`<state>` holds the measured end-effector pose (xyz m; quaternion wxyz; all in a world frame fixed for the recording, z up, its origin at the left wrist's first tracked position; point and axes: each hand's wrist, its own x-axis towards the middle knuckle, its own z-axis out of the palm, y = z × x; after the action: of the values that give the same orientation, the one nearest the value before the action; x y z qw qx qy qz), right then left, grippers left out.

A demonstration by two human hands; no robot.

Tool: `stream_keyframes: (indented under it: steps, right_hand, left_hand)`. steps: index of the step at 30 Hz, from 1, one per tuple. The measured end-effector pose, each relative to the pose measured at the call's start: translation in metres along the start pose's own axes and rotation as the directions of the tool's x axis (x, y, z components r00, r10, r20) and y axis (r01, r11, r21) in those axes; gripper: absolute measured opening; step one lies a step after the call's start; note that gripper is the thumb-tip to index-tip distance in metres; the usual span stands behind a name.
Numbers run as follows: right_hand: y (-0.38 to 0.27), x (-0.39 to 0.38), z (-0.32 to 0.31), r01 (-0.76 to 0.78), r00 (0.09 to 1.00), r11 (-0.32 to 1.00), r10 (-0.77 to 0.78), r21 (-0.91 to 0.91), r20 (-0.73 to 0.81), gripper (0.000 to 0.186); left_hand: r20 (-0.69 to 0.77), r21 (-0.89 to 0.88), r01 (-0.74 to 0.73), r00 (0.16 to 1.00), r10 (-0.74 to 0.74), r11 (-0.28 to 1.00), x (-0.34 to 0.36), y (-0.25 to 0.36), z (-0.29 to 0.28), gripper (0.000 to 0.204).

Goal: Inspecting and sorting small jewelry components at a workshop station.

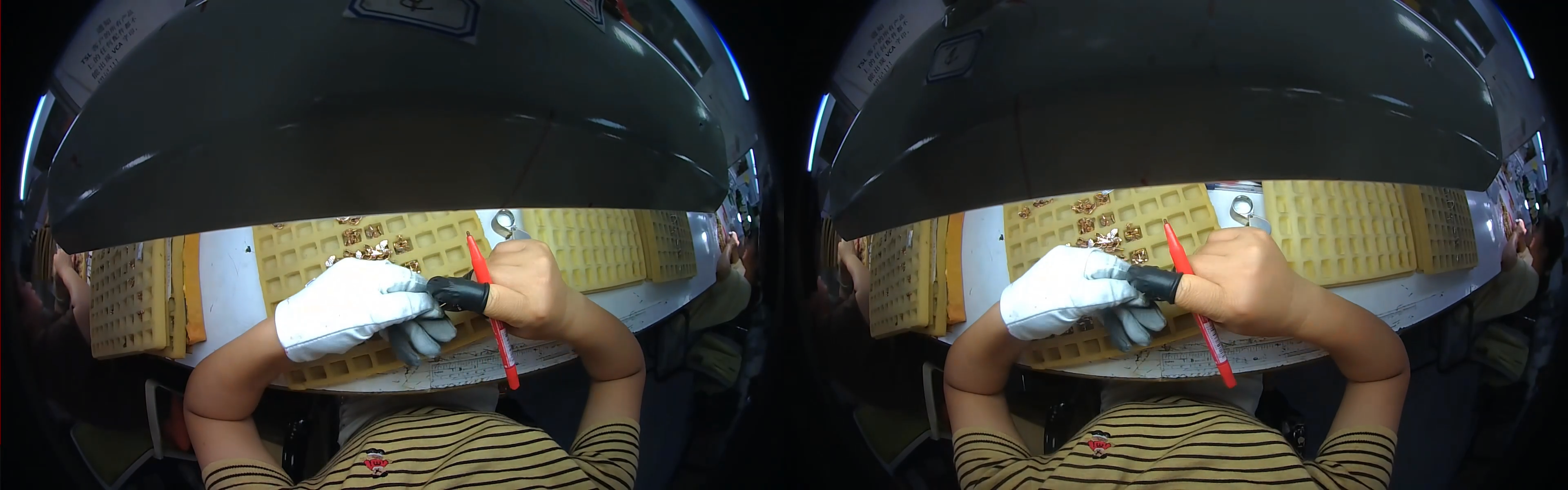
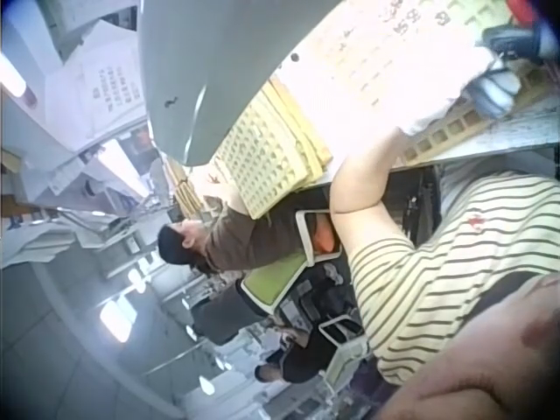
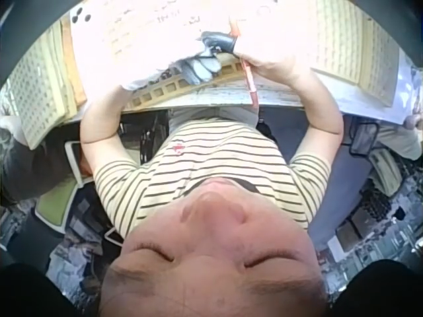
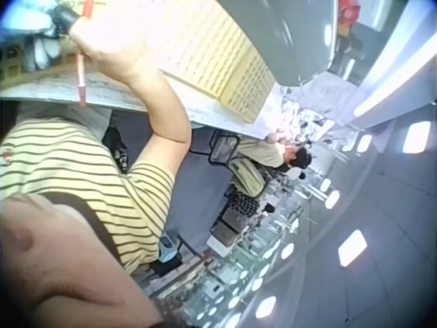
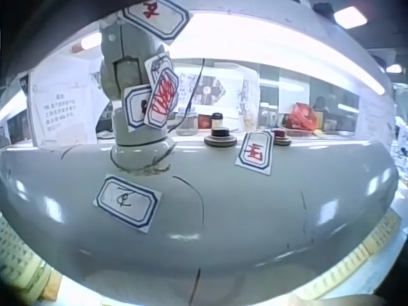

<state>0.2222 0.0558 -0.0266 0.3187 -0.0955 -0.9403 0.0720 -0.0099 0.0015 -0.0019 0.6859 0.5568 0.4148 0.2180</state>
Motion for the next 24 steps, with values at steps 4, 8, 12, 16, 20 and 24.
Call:
stream_keyframes:
  steps: [4, 8, 12, 16, 20, 24]
  right_hand:
    - [0.0, -0.004, 0.0, 0.042, 0.999, 0.999, -0.042, 0.011, 0.022, 0.018]
    - [0.001, -0.005, 0.001, 0.005, 0.999, 0.999, -0.004, -0.037, 0.032, 0.013]
    - [-0.001, -0.007, 0.004, -0.072, 0.997, 0.997, 0.072, -0.04, 0.008, 0.044]
    - [-0.001, -0.008, 0.01, -0.127, 0.992, 0.992, 0.128, 0.015, -0.008, 0.038]
    - [-0.003, -0.006, 0.013, -0.148, 0.986, 0.989, 0.147, -0.007, -0.078, 0.019]
    - [-0.004, -0.004, 0.013, -0.12, 0.988, 0.99, 0.112, -0.075, -0.105, 0.016]
  left_hand:
    - [0.056, -0.262, 0.134, 0.991, -0.124, 0.956, 0.002, 0.001, 0.002, 0.03]
    - [-0.032, -0.25, 0.14, 0.988, -0.153, 0.958, 0.001, 0.005, 0.007, 0.03]
    - [-0.193, -0.143, 0.087, 0.975, -0.114, 0.986, 0.006, -0.001, 0.013, 0.03]
    - [-0.217, -0.142, 0.102, 0.967, -0.132, 0.985, 0.007, 0.003, 0.013, 0.024]
    - [-0.198, -0.105, 0.06, 0.977, -0.08, 0.993, 0.006, -0.008, 0.011, 0.027]
    - [-0.219, -0.153, 0.052, 0.972, -0.085, 0.987, 0.006, -0.006, 0.012, 0.026]
